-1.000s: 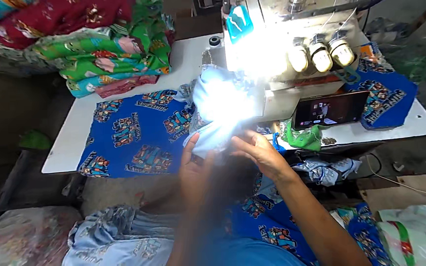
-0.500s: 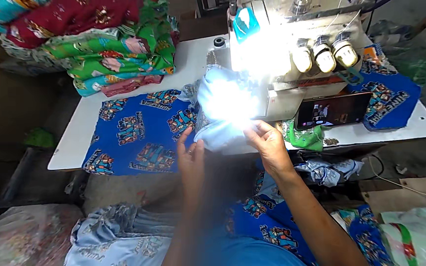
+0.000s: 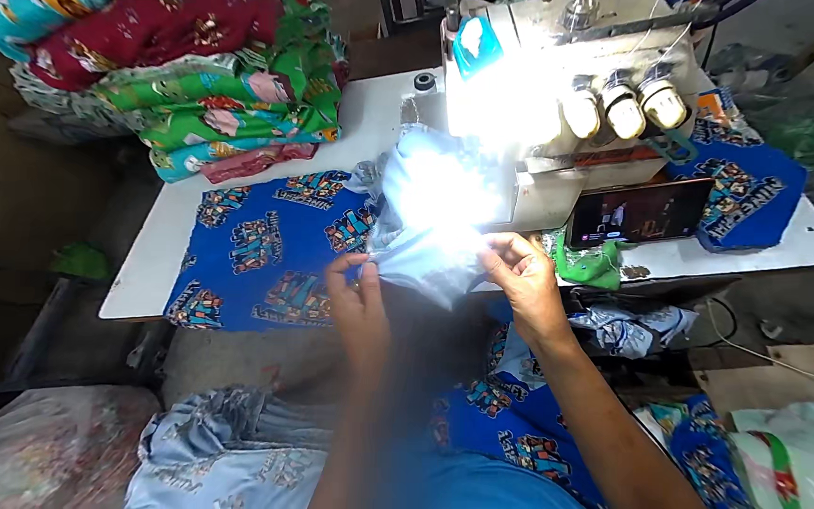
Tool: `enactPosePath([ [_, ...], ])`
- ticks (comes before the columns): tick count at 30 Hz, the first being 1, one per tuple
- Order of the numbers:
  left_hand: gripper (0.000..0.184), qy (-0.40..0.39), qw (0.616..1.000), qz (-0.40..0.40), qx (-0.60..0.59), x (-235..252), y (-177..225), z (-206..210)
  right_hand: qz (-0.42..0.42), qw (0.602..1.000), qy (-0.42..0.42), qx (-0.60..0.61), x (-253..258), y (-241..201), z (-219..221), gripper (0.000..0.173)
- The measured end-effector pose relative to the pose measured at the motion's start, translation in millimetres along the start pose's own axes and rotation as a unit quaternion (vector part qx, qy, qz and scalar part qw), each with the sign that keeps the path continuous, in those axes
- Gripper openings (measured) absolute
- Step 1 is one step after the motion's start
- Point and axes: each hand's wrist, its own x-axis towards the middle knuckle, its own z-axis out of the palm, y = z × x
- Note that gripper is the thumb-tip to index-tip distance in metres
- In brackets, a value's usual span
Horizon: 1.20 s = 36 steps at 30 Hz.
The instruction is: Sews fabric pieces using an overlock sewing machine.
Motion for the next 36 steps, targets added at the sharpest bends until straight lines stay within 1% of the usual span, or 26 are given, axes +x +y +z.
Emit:
enactPosePath([
  [2, 0.014, -0.029, 0.999, 0.025, -0.021, -1.5, -1.4, -0.6, 0.021, 1.000, -0.011, -0.011, 2.8, -0.8, 0.8, 0.017],
  [3, 0.018, -0.043, 0.998, 0.033, -0.045, -2.1, -2.8, 0.0, 0.036, 0.999, -0.019, -0.016, 4.0, -1.4, 1.3, 0.017],
  [4, 0.026, -0.057, 0.995, 0.030, -0.072, -3.5, -3.5, 1.7, 0.053, 0.998, -0.029, -0.020, 5.1, -1.7, 1.7, 0.019],
  [5, 0.029, -0.073, 0.993, 0.016, -0.096, -5.9, -3.5, 4.1, 0.064, 0.997, -0.035, -0.021, 6.0, -0.8, 2.4, 0.023],
  [6, 0.028, -0.089, 0.989, -0.006, -0.116, -9.5, -2.2, 7.0, 0.068, 0.997, -0.042, -0.019, 6.5, 0.5, 2.7, 0.025],
  [8, 0.034, -0.120, 0.977, -0.063, -0.166, -18.1, 2.0, 13.9, 0.053, 0.998, -0.046, -0.005, 6.5, 3.3, 2.9, 0.021],
  [9, 0.036, -0.130, 0.965, -0.100, -0.205, -22.6, 4.7, 16.7, 0.043, 0.998, -0.041, 0.000, 6.7, 4.7, 3.3, 0.018],
  [10, 0.034, -0.134, 0.946, -0.152, -0.252, -26.1, 8.1, 18.9, 0.031, 0.999, -0.031, 0.004, 6.8, 5.8, 3.8, 0.016],
  [12, 0.028, -0.128, 0.902, -0.253, -0.326, -30.2, 16.5, 21.6, 0.020, 1.000, -0.015, 0.005, 6.1, 5.6, 3.5, 0.017],
  [13, 0.028, -0.129, 0.887, -0.281, -0.342, -30.9, 19.2, 21.7, 0.019, 1.000, -0.007, 0.002, 5.5, 5.0, 3.3, 0.018],
  [14, 0.029, -0.128, 0.884, -0.285, -0.346, -31.2, 20.8, 21.5, 0.018, 1.000, 0.000, -0.004, 5.2, 4.7, 3.0, 0.018],
  [15, 0.030, -0.121, 0.894, -0.268, -0.340, -31.4, 21.2, 21.0, 0.010, 1.000, 0.005, -0.015, 5.4, 5.4, 2.2, 0.017],
  [16, 0.030, -0.105, 0.911, -0.236, -0.322, -31.3, 20.5, 20.5, -0.004, 1.000, 0.013, -0.028, 5.6, 7.1, 1.2, 0.015],
  [18, 0.027, -0.065, 0.949, -0.151, -0.269, -30.0, 16.8, 19.1, -0.040, 0.997, 0.025, -0.060, 5.8, 11.2, -1.5, 0.014],
  [19, 0.024, -0.054, 0.960, -0.117, -0.247, -29.1, 14.7, 17.9, -0.057, 0.996, 0.027, -0.069, 6.1, 13.1, -2.8, 0.013],
  [21, 0.020, -0.046, 0.972, -0.086, -0.215, -28.5, 12.7, 16.8, -0.078, 0.993, 0.036, -0.082, 5.9, 14.8, -3.6, 0.009],
  [24, 0.019, -0.037, 0.980, -0.064, -0.186, -29.1, 7.8, 18.3, -0.092, 0.988, 0.049, -0.112, 3.6, 13.3, -3.6, 0.008],
  [28, 0.018, -0.050, 0.980, -0.070, -0.178, -28.7, 5.0, 19.2, -0.087, 0.989, 0.050, -0.109, 2.5, 11.1, -5.5, 0.009],
  [30, 0.018, -0.077, 0.976, -0.090, -0.183, -27.9, 5.7, 20.2, -0.082, 0.991, 0.039, -0.095, 3.0, 8.9, -6.2, 0.016],
  [32, 0.021, -0.107, 0.965, -0.126, -0.205, -27.1, 8.3, 21.2, -0.062, 0.994, 0.023, -0.082, 2.8, 6.4, -6.7, 0.025],
  [33, 0.023, -0.110, 0.959, -0.137, -0.222, -26.8, 9.6, 21.8, -0.050, 0.996, 0.015, -0.072, 2.4, 5.7, -7.2, 0.028],
  [34, 0.024, -0.095, 0.957, -0.137, -0.237, -26.8, 10.1, 22.7, -0.040, 0.997, 0.010, -0.063, 1.3, 5.4, -8.0, 0.028],
  [36, 0.024, -0.025, 0.965, -0.101, -0.241, -25.5, 10.4, 23.9, -0.022, 0.999, 0.007, -0.046, -2.5, 5.4, -10.5, 0.024],
])
